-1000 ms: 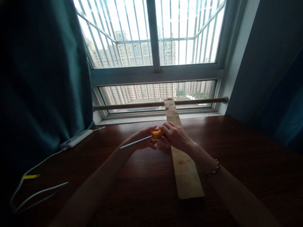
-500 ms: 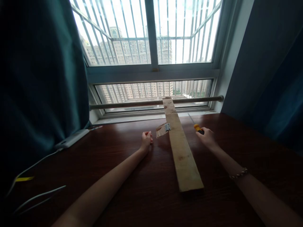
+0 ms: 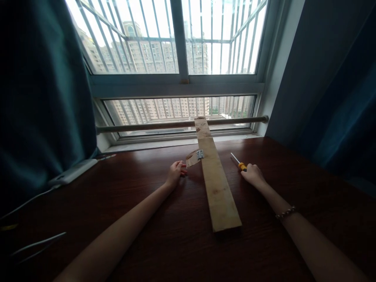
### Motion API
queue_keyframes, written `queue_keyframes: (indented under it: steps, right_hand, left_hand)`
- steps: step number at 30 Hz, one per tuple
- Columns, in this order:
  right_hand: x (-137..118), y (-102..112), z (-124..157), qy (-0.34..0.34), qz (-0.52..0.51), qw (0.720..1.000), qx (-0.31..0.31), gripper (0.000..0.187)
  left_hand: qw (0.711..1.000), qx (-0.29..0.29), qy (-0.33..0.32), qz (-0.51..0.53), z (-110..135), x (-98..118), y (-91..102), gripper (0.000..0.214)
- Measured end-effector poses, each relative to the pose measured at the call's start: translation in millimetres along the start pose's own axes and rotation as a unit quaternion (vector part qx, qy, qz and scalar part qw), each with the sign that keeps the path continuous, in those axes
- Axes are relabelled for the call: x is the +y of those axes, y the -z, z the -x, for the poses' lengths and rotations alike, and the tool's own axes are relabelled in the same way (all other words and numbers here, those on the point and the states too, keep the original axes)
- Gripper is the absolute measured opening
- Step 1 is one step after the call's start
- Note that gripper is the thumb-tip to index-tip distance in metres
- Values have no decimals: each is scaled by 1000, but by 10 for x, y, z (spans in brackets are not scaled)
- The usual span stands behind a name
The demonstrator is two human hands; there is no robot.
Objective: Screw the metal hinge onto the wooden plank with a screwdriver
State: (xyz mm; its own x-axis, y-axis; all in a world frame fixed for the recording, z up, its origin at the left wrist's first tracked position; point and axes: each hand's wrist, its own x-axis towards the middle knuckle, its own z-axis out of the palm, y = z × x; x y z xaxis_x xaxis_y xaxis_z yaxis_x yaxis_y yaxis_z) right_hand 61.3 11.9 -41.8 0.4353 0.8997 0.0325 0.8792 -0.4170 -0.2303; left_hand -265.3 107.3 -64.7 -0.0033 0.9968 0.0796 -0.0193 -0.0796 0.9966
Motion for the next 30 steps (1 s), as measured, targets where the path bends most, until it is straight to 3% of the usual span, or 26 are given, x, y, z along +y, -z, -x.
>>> queue_keyframes:
  steps: [7, 21, 26, 30]
  right_hand:
    - [25, 15, 6, -21, 16, 998, -53, 43]
    - [2, 34, 100, -12, 55, 997, -43, 50]
    - [-111, 95, 231, -17, 88, 996, 18, 60]
    - [-196, 111, 316, 23, 89, 989, 117, 50]
  left_hand:
    - [1000, 3, -10, 9, -12, -33, 10, 21]
    - [999, -13, 0, 34, 19, -3, 0, 24]
    - [997, -13, -2, 76, 32, 33, 2, 24]
    - [994, -2, 4, 108, 52, 77, 9, 23]
